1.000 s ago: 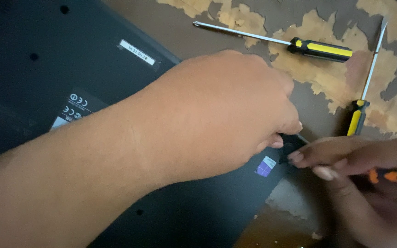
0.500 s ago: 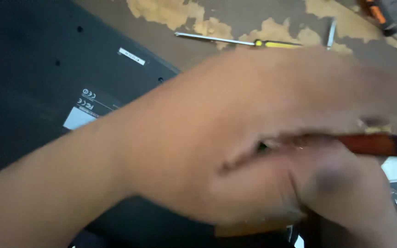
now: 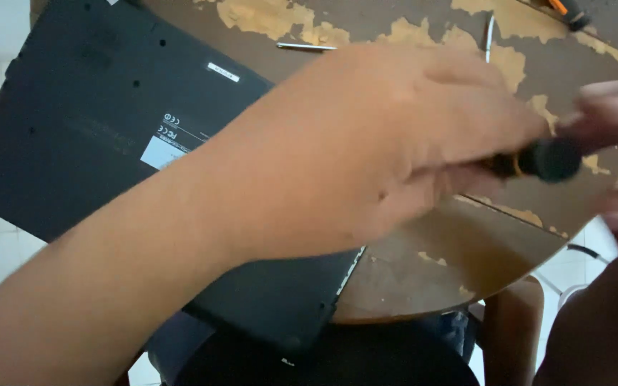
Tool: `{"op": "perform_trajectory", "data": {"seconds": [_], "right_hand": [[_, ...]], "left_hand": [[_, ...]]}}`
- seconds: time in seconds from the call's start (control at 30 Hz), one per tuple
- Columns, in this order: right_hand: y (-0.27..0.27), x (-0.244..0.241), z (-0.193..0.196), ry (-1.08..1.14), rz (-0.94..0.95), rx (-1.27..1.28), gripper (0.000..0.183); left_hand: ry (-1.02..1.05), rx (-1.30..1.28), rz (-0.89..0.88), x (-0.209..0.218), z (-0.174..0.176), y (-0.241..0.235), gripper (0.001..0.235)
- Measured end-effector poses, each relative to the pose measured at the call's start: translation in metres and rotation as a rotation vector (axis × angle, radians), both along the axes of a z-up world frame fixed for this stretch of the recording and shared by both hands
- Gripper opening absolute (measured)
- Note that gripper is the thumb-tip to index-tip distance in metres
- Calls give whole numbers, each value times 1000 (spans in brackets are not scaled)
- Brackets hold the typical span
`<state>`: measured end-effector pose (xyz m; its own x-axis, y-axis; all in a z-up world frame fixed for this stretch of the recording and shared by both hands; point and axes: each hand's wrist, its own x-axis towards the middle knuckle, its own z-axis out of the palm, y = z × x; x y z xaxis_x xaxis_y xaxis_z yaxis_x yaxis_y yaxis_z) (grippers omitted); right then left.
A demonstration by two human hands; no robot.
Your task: The person places the bottom cover onto a laptop and secures it by screwing in multiple screws using different screwdrivers. The laptop is held steady on a table while the person works on the underside.
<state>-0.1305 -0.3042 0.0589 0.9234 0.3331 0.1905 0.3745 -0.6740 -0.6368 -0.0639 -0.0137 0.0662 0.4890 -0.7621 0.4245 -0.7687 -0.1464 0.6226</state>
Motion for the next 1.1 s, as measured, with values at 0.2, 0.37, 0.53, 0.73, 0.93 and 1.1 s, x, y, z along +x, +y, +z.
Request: {"op": "perform_trajectory", "data": {"seconds": [0.2,0.37,0.53,0.73,0.93,1.1], "right_hand": [[39,-11,9,-33,-76,77,33],[46,-9,-5,-34,-86,159,34],[48,-5,-18,-32,-98,214,36],[52,9,-31,-28,-107,289,41],[39,14,-36,-31,-145,205,30],[86,-13,-10,-16,-388,577,29]], "left_hand": [[33,-41,21,1,-3,-1,31],[69,-75,41,-7,-8,-5,26],[99,-107,51,-7,-13,-8,23],[138,-148,75,3,-22,-2,18],[99,-182,30,12,-32,2,12],[74,-134,76,9,-30,-6,13]]}}
